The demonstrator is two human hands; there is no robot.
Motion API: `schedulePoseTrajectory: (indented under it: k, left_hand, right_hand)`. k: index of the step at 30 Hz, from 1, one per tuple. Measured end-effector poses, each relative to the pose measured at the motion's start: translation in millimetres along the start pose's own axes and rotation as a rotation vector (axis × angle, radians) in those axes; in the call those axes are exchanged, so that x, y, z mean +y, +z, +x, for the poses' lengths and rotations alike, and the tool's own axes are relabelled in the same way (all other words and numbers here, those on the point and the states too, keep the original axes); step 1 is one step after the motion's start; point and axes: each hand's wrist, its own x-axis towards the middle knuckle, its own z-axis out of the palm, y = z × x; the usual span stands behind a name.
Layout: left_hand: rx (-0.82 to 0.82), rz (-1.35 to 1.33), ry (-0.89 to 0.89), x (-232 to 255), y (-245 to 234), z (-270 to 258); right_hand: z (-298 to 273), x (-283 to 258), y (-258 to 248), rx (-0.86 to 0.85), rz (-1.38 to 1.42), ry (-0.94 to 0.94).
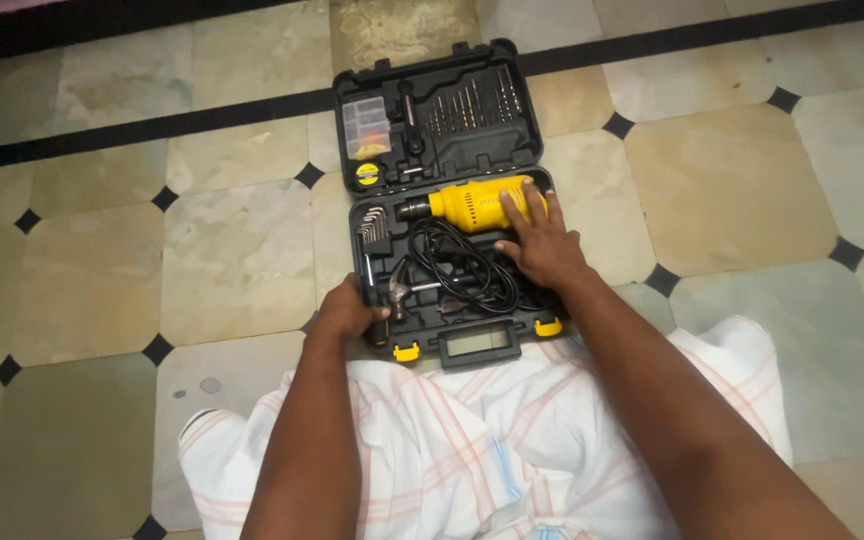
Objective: The person sits on the floor and organizes tools into a black toolbox. They place hex keys, a hammer, a screwdriver, and a yellow power drill with its cord into designated slots inside the case.
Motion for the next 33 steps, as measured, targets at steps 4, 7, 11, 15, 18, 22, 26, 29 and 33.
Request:
schedulePoseTrajectory:
  k: [4,7,11,15,18,22,26,29,33]
  left_hand:
    - [-0.027,-0.048,0.019,-3,-2,2]
    - [-0.019,0.007,0.017,-6,3,5]
    - [-0.028,0.015,0.041,-6,0,9]
    - [-0.084,-0.142,0.05,-9,-5,3]
    - [-0.151,-0.228,-0.059,-3,-8,1]
    - [-0.17,-0.275,-0.094,-3,-7,3]
    - [-0.074,-0.122,0.038,-7,-4,7]
    - [-0.07,-0.091,0.03,-9,-2,9]
    - [-0.087,-0.125,0.011,-6,-5,6]
  right_hand:
    - [3,5,5,0.011,0.029,-0.004]
    - [0,6,9,0.031,0.039,-0.031]
    - [6,8,5,0.036,0.086,-0.034]
    - [5,10,2,0.003,0.138,-0.006]
    - [4,12,-2,0.011,0.093,-0.009]
    - [1,16,-8,0.241,0.168,-0.152]
    - [-8,4,-24,0.389,0.321,-0.278]
    - [-21,-20,-32,0.299,0.418,-0.399]
    - [-45,-61,-24,0.012,0.1,-0.632]
